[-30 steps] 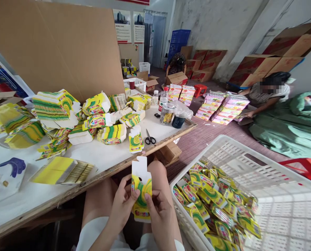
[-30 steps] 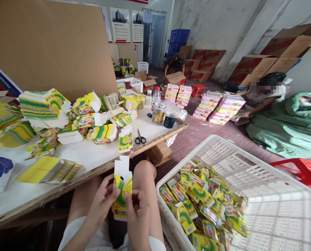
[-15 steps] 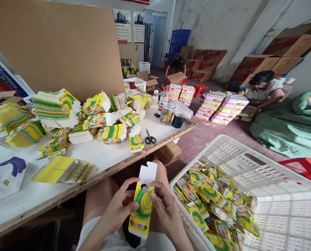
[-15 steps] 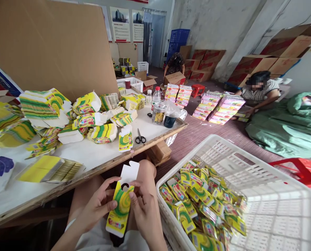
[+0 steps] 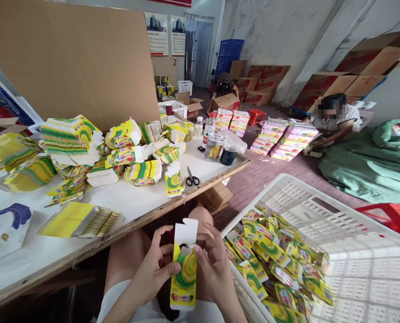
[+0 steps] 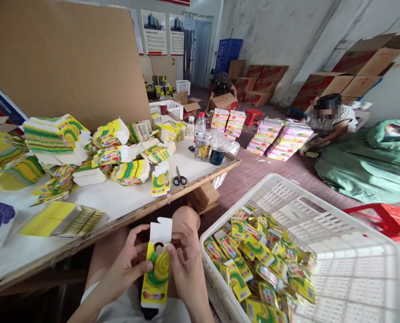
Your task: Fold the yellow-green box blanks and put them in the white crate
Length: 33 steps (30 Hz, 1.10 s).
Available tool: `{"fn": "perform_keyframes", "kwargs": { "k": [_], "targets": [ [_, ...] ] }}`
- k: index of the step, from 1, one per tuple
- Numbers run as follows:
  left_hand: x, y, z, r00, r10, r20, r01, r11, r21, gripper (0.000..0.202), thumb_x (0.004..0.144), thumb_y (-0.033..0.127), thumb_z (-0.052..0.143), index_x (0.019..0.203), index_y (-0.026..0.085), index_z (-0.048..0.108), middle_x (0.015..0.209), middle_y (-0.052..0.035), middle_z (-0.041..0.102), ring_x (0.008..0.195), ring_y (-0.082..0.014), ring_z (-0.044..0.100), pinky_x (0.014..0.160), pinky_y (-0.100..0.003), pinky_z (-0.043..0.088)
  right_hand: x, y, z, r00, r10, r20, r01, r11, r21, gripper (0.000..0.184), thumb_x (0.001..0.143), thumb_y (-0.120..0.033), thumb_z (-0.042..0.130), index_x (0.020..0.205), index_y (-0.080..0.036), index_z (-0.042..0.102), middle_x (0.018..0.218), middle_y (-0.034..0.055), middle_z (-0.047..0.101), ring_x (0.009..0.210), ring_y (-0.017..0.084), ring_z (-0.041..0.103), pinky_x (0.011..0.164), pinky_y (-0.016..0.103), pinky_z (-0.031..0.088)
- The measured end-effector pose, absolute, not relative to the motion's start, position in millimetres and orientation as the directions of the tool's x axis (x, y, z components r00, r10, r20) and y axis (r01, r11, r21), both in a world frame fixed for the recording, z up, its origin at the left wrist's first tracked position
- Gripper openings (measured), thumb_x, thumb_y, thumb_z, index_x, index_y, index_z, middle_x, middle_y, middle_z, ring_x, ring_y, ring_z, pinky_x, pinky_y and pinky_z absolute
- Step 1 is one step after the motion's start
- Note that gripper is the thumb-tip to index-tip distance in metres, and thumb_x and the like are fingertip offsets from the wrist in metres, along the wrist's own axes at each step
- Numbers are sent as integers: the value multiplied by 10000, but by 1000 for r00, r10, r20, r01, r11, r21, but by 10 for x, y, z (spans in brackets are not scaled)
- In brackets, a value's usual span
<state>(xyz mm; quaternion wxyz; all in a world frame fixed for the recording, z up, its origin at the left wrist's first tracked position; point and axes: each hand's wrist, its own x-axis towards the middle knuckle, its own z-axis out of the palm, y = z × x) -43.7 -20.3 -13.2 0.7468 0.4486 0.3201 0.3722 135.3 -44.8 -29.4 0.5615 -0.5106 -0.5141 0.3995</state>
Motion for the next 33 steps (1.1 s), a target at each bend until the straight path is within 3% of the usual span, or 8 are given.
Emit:
{"fn": "perform_keyframes", "kwargs": {
  "k": [2,6,9,12,17,22,29,33],
  "targets": [
    [-453,-199,-140,540,830,-138,-240,309,920,722,813,360,775,1383,291,338,1093,-90,719,957,-250,707,811,-359,534,1369,-444,-291,119,974,194,107,182,-978,316,972,-364,568,1264,-262,632,1143,89,699,1062,243,650,920,367,530],
    [-482,-183,-167,482,867,-127,-100,199,975,429,857,355,717,1242,246,565,1172,-101,723,1069,-269,682,866,-347,543,1404,-459,-219,65,960,271,153,259,-954,279,976,-391,536,1061,-258,766,1003,73,716,978,239,655,882,359,524],
    [-478,-187,-194,419,901,-117,10,124,992,397,878,335,686,1254,244,595,1251,-102,701,1095,-272,677,914,-356,538,1397,-465,-165,-4,988,156,141,155,-978,262,911,-328,620,1133,-253,735,964,46,747,807,204,679,726,299,549],
    [-473,-205,-232,452,884,-118,73,95,993,433,908,332,641,1325,242,569,1295,-110,681,1134,-282,660,954,-376,527,1375,-446,-182,5,999,33,222,31,-974,371,826,-193,668,1193,-243,679,985,29,765,736,190,693,642,265,540],
    [-483,-209,-277,475,872,-123,34,121,992,454,922,350,621,1357,246,541,1291,-114,684,1151,-284,645,967,-392,519,1314,-401,-260,64,998,26,419,-3,-908,273,844,-216,641,1116,-230,670,781,14,769,625,217,701,549,280,506],
    [-466,-176,-210,418,894,-161,-25,189,982,489,869,396,690,1306,212,571,1251,-136,699,1126,-297,654,981,-408,503,1208,-412,-230,110,989,103,450,42,-892,291,858,-197,608,1146,-234,628,815,17,782,677,230,739,605,293,539],
    [-456,-159,-173,455,877,-154,-1,173,985,509,876,393,682,1331,202,560,1173,-126,731,1036,-274,688,877,-363,546,1258,-424,-291,33,999,32,397,17,-918,383,857,-197,594,1240,-191,578,638,-28,703,547,197,670,502,263,478],
    [-486,-149,-165,460,875,-152,84,127,988,462,895,368,659,1318,204,575,1182,-120,729,1004,-261,700,830,-336,561,1215,-450,-302,121,992,38,442,-20,-897,371,854,-191,595,1224,-178,591,773,25,762,669,229,718,621,311,541]
  ]
}}
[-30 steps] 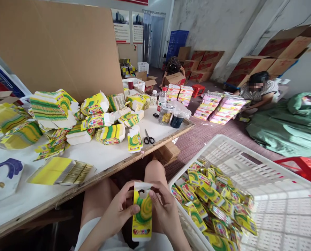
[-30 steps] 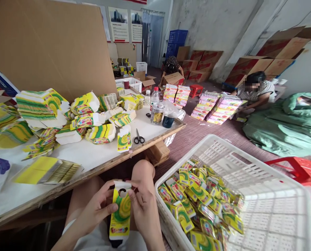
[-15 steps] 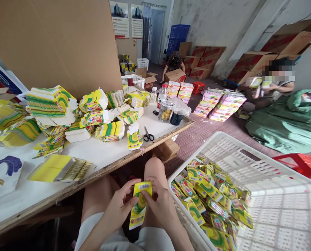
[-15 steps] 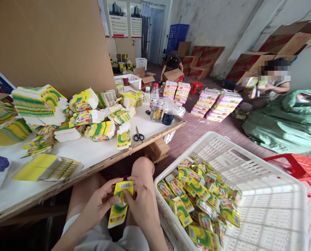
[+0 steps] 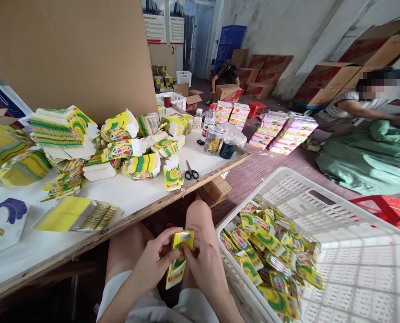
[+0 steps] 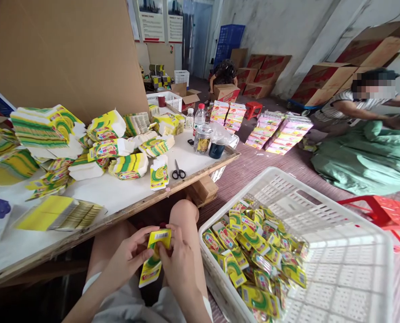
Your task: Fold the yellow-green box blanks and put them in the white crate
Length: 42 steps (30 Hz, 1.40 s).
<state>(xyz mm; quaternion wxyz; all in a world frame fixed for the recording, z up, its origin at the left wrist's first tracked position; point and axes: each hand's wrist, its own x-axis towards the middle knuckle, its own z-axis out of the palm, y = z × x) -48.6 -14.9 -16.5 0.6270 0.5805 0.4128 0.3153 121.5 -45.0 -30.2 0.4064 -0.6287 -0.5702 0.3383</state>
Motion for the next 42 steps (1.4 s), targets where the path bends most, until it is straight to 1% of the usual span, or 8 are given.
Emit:
{"fn": "perform_keyframes", "kwargs": {
  "k": [7,16,20,24,27,33,38,42],
  "targets": [
    [-537,-94,-180,424,892,-158,-20,184,983,418,828,342,739,1213,208,643,1125,-102,755,1033,-281,701,835,-335,567,1242,-416,-228,114,980,161,291,122,-949,250,961,-304,540,1118,-220,716,987,85,772,870,237,723,816,342,582],
    [-180,-158,-166,444,894,-58,-24,76,997,309,932,383,603,1147,198,727,1124,-102,771,1011,-268,717,875,-335,575,1379,-460,-280,293,934,203,113,177,-978,165,883,-350,681,793,-213,693,735,22,697,678,188,661,613,269,529],
    [-99,97,-164,458,884,100,155,-190,969,368,998,370,467,1263,216,671,1254,-115,723,1126,-272,688,972,-381,555,1610,-575,-123,464,785,411,389,236,-890,145,919,-312,642,825,-214,693,811,47,661,785,213,626,676,309,487],
    [-189,672,-306,371,859,352,458,-499,736,580,938,342,574,1485,230,418,1514,-129,509,1414,-295,447,1177,-497,362,1870,-699,28,639,439,632,674,76,-734,141,895,-333,682,861,-196,674,908,81,585,872,247,543,691,336,392],
    [-287,1121,-460,314,868,384,523,-496,694,619,895,284,621,1476,191,427,1552,-142,455,1461,-313,370,1201,-529,311,1870,-747,-11,615,516,596,639,116,-761,196,922,-386,640,859,-200,653,872,73,580,807,233,528,658,329,371],
    [-412,1451,-602,269,843,465,566,-530,632,309,957,204,474,1140,243,721,1258,-53,734,1214,-239,658,1068,-426,522,1579,-720,-272,620,710,333,363,116,-925,308,923,-505,598,856,-208,644,808,43,616,704,192,548,612,290,414],
    [-512,1091,-486,155,747,647,545,-611,574,391,996,154,397,1300,219,635,1360,-77,667,1302,-237,589,1124,-446,479,1506,-648,-392,598,777,199,234,68,-970,351,912,-539,595,850,-208,696,795,61,678,741,220,622,674,306,502],
    [-542,485,-438,310,587,747,412,-792,451,503,962,66,444,1419,256,529,1395,-67,640,1328,-252,561,1126,-418,484,1427,-521,-417,467,876,117,55,104,-993,346,910,-523,600,959,-212,741,803,73,736,645,211,660,543,297,528]
  ]
}}
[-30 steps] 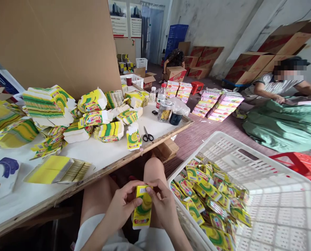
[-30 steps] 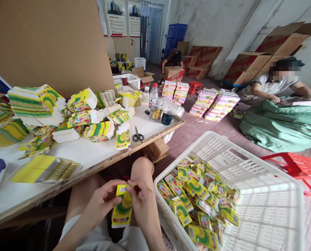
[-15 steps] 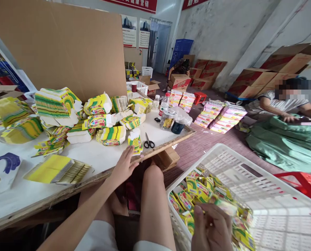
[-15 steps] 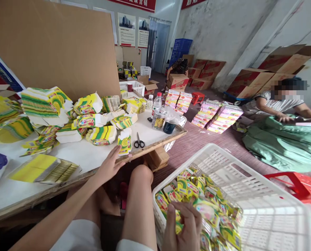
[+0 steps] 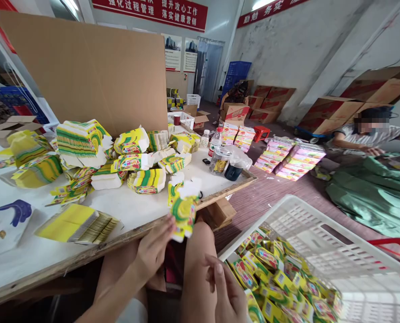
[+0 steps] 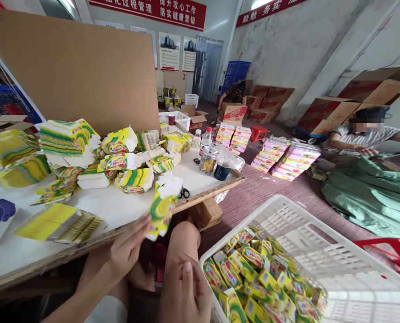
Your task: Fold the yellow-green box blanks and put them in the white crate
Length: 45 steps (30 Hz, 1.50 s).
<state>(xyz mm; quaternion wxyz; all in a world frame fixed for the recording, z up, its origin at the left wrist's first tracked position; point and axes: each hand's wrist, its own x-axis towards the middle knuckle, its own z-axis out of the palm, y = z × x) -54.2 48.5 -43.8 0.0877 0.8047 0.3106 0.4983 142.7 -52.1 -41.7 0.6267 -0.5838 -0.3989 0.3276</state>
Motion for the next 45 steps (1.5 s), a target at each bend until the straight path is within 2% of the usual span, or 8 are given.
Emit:
{"fn": "perform_keyframes", "kwargs": {
  "k": [3,7,12,15,20,25,39,45],
  "targets": [
    [-533,39,-505,499,521,693,283,-854,437,558,957,36,434,1489,204,430,1406,-111,623,1360,-281,520,1112,-417,495,1322,-408,-455,432,901,36,-165,119,-979,349,855,-491,691,1085,-228,679,938,86,774,770,248,726,580,315,577],
    [-521,-300,-626,465,623,629,195,-766,613,550,953,44,463,1461,253,479,1438,-97,593,1381,-285,494,1115,-411,480,1233,-378,-593,388,918,-86,-385,77,-919,387,788,-427,793,1062,-251,585,973,67,787,897,268,747,765,381,605],
    [-512,-287,-474,218,954,204,-124,-181,976,558,909,296,653,1446,256,506,1538,-125,474,1425,-337,424,1160,-474,396,1216,-477,-613,372,919,-129,-416,41,-909,393,795,-395,802,1057,-254,546,700,-17,740,616,166,688,593,260,548],
    [-481,-181,-296,337,940,-61,-395,200,897,599,825,450,734,1361,213,607,1442,-170,581,1350,-377,514,1124,-512,427,1215,-469,-500,362,927,-100,-383,50,-922,352,776,-404,812,995,-237,593,649,-18,710,577,156,644,557,249,521],
    [-466,-119,-138,471,875,-109,-576,399,713,534,820,467,736,1273,190,680,1338,-165,669,1251,-362,607,1093,-489,447,1207,-447,-374,242,968,-63,-369,32,-929,318,821,-432,764,1038,-221,668,795,32,751,740,192,693,709,300,556],
    [-508,-164,-90,549,820,-161,-565,506,652,437,801,416,772,1187,214,737,1200,-129,751,1143,-334,680,1025,-447,501,1118,-505,-378,51,995,-91,-401,-63,-914,293,848,-436,742,1035,-213,709,835,48,759,748,172,688,718,277,555],
    [-466,-193,-191,457,876,-153,-502,397,769,369,848,355,737,1181,194,741,1047,-124,788,993,-288,722,898,-379,553,1085,-529,-272,62,990,-128,-206,-113,-972,346,842,-428,738,1078,-177,715,1040,130,772,945,274,716,830,359,561],
    [-377,-204,-274,334,923,-190,-444,332,832,363,822,465,737,1026,165,763,915,-102,793,872,-267,734,805,-354,573,1030,-545,-348,118,978,-173,-118,-159,-980,321,869,-472,683,924,-156,709,816,95,762,716,238,702,650,313,557]
  ]
}}
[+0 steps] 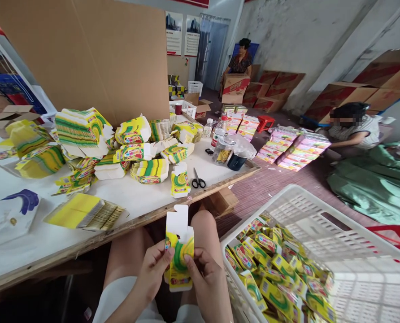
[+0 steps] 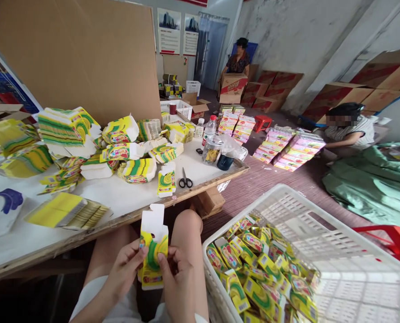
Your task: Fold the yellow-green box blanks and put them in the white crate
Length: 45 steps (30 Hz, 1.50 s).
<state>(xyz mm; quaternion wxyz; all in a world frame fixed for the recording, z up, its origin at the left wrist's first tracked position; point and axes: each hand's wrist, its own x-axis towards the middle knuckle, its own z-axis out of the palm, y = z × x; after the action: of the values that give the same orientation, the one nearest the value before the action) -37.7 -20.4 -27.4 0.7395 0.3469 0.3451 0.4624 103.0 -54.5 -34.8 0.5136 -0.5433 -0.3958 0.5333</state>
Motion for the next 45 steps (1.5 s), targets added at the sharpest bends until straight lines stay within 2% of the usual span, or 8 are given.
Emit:
{"fn": "perform_keyframes", "kwargs": {
  "k": [5,11,14,23,27,32,38,45],
  "targets": [
    [-307,-216,-309,191,963,-188,-339,245,909,451,824,461,733,1172,199,617,983,-95,777,912,-254,719,796,-330,560,1009,-528,-354,199,974,-106,-61,-95,-994,301,880,-465,662,860,-165,671,771,83,743,677,222,683,612,298,557],
    [-487,-248,-273,288,949,-132,-192,192,962,668,887,348,681,1429,276,298,1100,-93,729,1016,-255,686,873,-363,517,1127,-523,-360,211,975,73,83,56,-995,406,896,-368,658,1259,-193,613,945,76,743,703,194,671,637,279,566],
    [-596,-236,-244,434,891,-131,-140,211,967,614,898,341,666,1428,271,363,1113,-94,716,1012,-253,671,892,-371,498,1212,-526,-334,138,986,95,106,80,-991,413,910,-363,638,1301,-231,620,990,70,739,816,219,691,738,295,568],
    [-614,-298,-164,573,803,-160,-220,339,915,466,816,343,771,1195,249,515,957,-42,702,826,-186,658,729,-281,471,1348,-467,-133,-9,996,88,177,88,-980,266,959,-396,557,819,-208,683,730,23,666,666,180,614,609,238,478],
    [-583,-304,-160,595,787,-162,-284,394,874,843,800,365,788,1464,309,272,1021,-69,722,839,-209,695,758,-322,503,1317,-483,-200,85,991,104,126,93,-988,210,957,-368,574,1070,-229,685,947,62,708,850,220,666,758,288,524],
    [-581,-269,-196,514,843,-155,-200,294,934,516,823,339,764,1288,243,561,1132,-108,726,993,-250,691,813,-315,524,1368,-481,-167,91,974,209,155,194,-969,274,968,-391,538,1011,-252,770,1051,91,712,1046,272,642,910,368,498],
    [-567,-279,-228,455,880,-138,-53,181,982,507,892,320,679,1373,271,528,1193,-96,722,1067,-271,677,892,-344,532,1353,-427,-140,17,1000,24,267,19,-963,330,847,-295,666,1168,-224,697,631,-22,620,535,166,553,503,251,425],
    [-554,-280,-249,510,849,-138,-131,236,963,565,913,328,647,1437,265,446,1248,-112,700,1124,-284,660,952,-386,507,1248,-380,-217,54,997,49,413,22,-911,298,780,-188,628,1075,-224,633,509,-90,478,441,148,465,457,250,339]
  ]
}}
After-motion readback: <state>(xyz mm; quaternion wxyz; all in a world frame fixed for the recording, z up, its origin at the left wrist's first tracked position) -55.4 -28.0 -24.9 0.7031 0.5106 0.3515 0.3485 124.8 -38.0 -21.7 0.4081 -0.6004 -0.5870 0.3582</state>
